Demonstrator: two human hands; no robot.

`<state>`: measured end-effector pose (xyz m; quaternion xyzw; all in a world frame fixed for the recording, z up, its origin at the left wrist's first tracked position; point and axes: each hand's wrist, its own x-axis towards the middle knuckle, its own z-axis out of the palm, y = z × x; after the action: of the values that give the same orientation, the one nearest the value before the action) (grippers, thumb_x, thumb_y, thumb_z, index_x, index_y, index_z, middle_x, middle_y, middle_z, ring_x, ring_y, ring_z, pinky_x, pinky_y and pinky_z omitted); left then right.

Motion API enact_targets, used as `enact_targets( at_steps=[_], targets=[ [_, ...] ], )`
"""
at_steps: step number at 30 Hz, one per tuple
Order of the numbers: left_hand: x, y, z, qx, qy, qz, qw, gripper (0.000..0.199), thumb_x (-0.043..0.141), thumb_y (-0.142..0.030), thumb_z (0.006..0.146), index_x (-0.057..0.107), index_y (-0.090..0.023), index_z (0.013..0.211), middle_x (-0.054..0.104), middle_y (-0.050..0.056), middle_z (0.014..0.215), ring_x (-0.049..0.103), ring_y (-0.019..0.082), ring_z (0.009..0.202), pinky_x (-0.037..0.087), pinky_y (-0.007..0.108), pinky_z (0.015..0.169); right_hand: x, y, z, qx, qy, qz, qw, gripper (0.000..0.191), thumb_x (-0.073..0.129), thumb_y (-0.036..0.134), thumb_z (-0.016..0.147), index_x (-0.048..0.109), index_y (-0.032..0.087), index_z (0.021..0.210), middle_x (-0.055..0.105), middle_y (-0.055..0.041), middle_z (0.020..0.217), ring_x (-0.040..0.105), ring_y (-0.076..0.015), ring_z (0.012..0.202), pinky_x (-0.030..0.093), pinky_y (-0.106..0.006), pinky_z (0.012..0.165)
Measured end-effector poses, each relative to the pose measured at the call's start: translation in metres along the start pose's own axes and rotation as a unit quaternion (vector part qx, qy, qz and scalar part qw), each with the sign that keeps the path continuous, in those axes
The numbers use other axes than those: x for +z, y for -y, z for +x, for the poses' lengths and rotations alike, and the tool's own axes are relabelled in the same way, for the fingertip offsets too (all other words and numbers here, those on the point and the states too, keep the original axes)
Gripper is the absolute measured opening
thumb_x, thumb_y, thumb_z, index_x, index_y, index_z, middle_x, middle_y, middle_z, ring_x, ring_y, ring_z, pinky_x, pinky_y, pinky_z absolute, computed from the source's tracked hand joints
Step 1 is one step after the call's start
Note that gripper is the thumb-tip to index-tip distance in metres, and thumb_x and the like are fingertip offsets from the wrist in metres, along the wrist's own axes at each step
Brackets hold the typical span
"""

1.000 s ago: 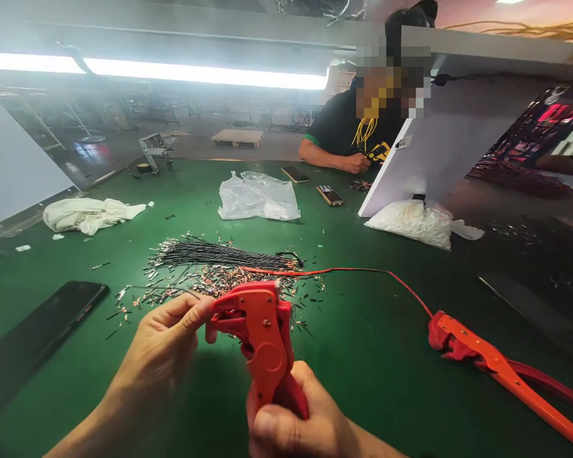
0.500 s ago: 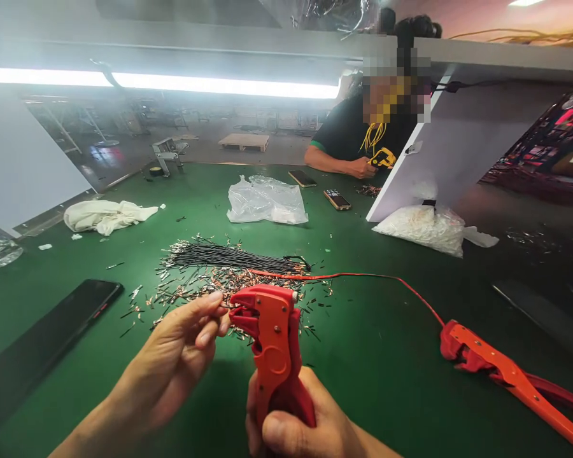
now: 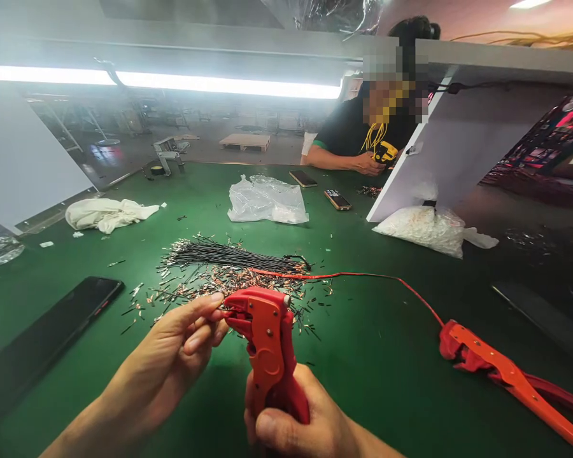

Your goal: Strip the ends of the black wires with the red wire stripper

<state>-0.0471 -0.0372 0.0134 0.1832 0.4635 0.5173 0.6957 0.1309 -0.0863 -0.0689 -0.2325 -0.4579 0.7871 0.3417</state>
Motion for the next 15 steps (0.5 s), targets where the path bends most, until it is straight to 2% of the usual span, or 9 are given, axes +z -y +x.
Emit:
enact_targets(
  at_steps=[4,10,15],
  targets=[
    [-0.0003,-0.0017,0.0005,-0.009,-0.01,-0.005,1.0,0.027,0.068,-0.019,0.077,0.061,-0.015,0.051,0.041,-0.006,0.037,0.044,0.004,0.043,0.043,0.011,0.046,-0.0023,-0.0042,0.0009,-0.001,0.009,-0.008,1.0,0.039,0.063,0.051,0.082,0.056,0.013,0.086,0.051,-0.0017,0.072,0.04,-0.0091,0.061,0.031,-0.021,0.054],
    [0.0037,-0.0088,-0.0034,-0.045,-0.062,-0.037,0.996,0.04,0.055,-0.011,0.088,0.059,-0.013,0.049,0.038,-0.006,0.038,0.044,0.003,0.04,0.039,0.009,0.042,-0.0016,-0.0034,0.0031,0.003,0.009,-0.018,1.0,0.04,0.064,0.052,0.082,0.054,0.014,0.084,0.05,-0.0013,0.071,0.04,-0.0092,0.061,0.031,-0.022,0.054],
    [0.0032,-0.0059,-0.0026,-0.046,-0.044,-0.044,0.997,0.038,0.057,-0.011,0.088,0.06,-0.013,0.049,0.043,-0.004,0.04,0.046,0.003,0.043,0.041,0.009,0.044,0.0004,0.0001,0.0048,-0.001,0.011,-0.02,1.0,0.038,0.064,0.05,0.082,0.054,0.014,0.085,0.05,-0.0007,0.07,0.041,-0.0089,0.06,0.031,-0.022,0.053]
  ],
)
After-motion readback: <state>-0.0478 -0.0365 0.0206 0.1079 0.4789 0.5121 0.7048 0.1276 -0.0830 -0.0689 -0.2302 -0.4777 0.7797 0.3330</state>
